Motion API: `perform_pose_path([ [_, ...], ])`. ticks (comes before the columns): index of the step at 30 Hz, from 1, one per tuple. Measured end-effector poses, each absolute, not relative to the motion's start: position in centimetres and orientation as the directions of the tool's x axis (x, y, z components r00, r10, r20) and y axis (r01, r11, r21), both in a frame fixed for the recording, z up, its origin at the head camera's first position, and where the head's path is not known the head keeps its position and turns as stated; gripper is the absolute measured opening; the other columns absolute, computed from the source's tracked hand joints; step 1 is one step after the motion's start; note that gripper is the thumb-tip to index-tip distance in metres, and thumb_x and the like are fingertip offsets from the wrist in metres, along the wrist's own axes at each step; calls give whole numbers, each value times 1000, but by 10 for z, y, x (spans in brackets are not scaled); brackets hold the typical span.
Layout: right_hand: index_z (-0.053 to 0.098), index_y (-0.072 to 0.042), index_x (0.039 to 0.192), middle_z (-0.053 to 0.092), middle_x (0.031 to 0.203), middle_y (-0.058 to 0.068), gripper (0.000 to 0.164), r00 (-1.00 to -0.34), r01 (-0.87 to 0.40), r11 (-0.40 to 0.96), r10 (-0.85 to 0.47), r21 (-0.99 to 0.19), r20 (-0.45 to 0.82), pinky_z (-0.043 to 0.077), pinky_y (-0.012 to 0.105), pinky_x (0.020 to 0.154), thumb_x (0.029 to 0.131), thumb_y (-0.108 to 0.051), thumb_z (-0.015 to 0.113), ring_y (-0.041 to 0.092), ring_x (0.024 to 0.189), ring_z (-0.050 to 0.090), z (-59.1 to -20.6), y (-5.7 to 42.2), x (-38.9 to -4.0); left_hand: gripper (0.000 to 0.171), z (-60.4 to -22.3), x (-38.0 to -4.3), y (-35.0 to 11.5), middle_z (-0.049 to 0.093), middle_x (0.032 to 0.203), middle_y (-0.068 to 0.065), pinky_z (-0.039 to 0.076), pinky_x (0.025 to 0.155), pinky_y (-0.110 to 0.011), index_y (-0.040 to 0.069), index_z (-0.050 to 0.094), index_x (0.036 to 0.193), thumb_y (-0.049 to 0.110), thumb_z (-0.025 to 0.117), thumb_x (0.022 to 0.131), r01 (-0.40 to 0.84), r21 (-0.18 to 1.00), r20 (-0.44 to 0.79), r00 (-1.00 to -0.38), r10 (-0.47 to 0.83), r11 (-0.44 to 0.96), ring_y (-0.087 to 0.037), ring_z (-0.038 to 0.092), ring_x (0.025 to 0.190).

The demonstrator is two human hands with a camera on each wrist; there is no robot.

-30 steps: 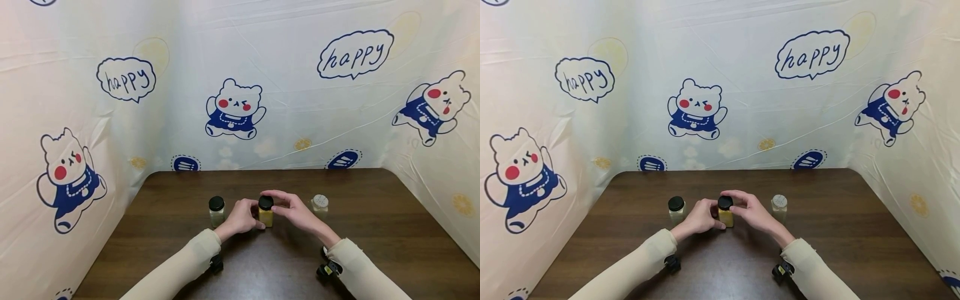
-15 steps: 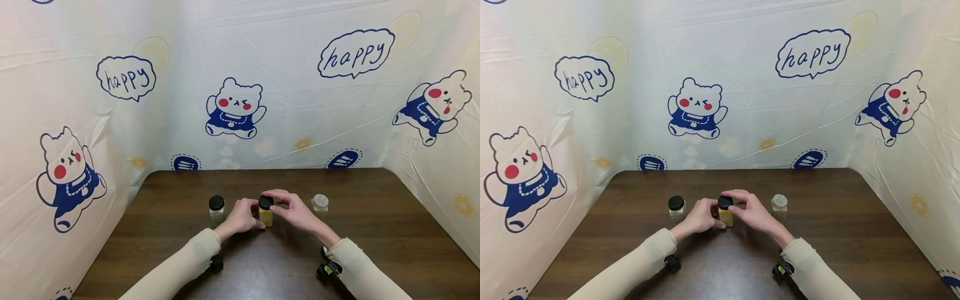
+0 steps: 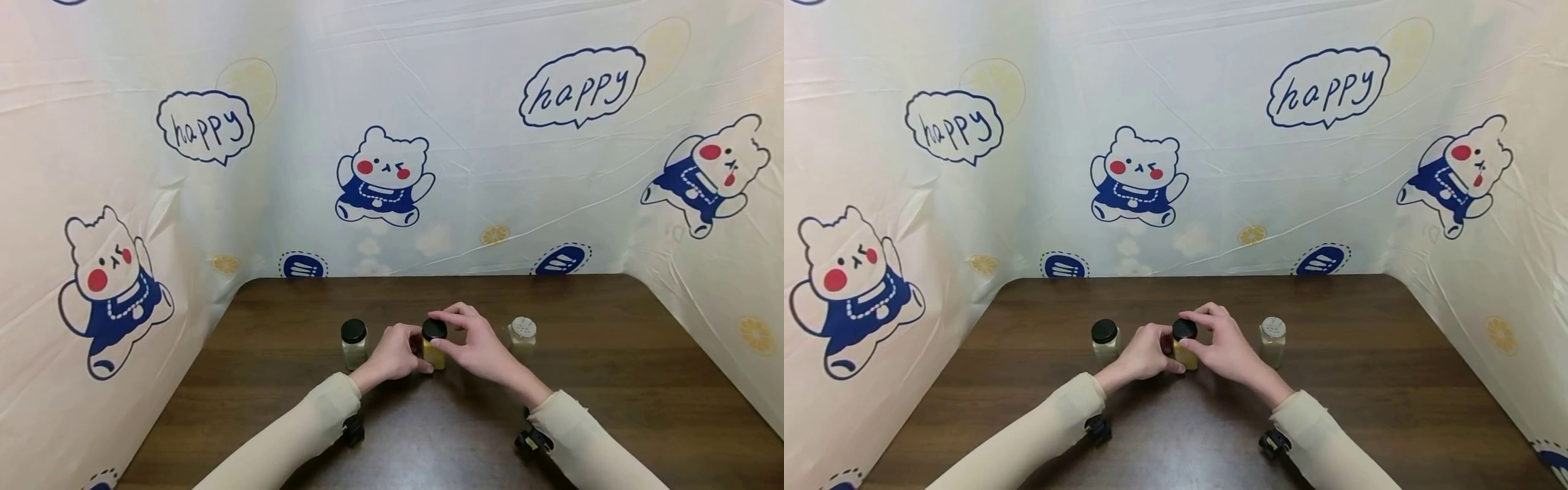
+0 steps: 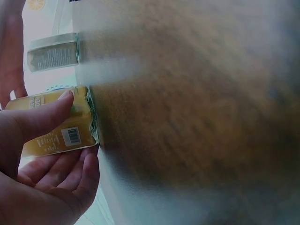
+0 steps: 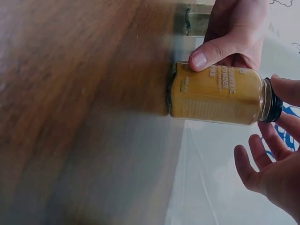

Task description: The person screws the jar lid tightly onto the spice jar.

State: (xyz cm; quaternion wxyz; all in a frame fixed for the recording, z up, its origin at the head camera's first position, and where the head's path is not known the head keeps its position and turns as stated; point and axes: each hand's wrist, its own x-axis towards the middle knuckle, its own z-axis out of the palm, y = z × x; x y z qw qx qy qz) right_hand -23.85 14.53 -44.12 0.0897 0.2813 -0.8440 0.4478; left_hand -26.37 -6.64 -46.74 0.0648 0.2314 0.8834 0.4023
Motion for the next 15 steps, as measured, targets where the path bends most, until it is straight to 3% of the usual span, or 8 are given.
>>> perform_pose_path([
  [8,72,-18,135,61,115,-4,48,-829,-555,454,-363,-697,424,51,56,92,89,-22,88,20,112,58,-445,142,-241,34,-468,-263,-66,68,81,8,51,69,-31,13,78,102,12,98,74,355,735,71,-888,455,578,-10,61,72],
  [11,69,-19,139,63,125,-2,50,-826,-555,417,-380,-720,416,50,58,93,92,-22,86,20,116,59,-446,144,-241,34,-468,-263,-66,68,81,8,51,69,-31,13,78,101,12,98,74,357,735,75,-888,454,577,-10,61,72],
  [15,62,-12,147,61,144,8,51,-813,-535,309,-439,-786,381,47,64,97,98,-14,77,28,120,60,-444,149,-242,35,-468,-263,-66,70,84,8,53,71,-32,12,78,104,10,98,74,342,749,64,-890,452,568,-10,63,75],
])
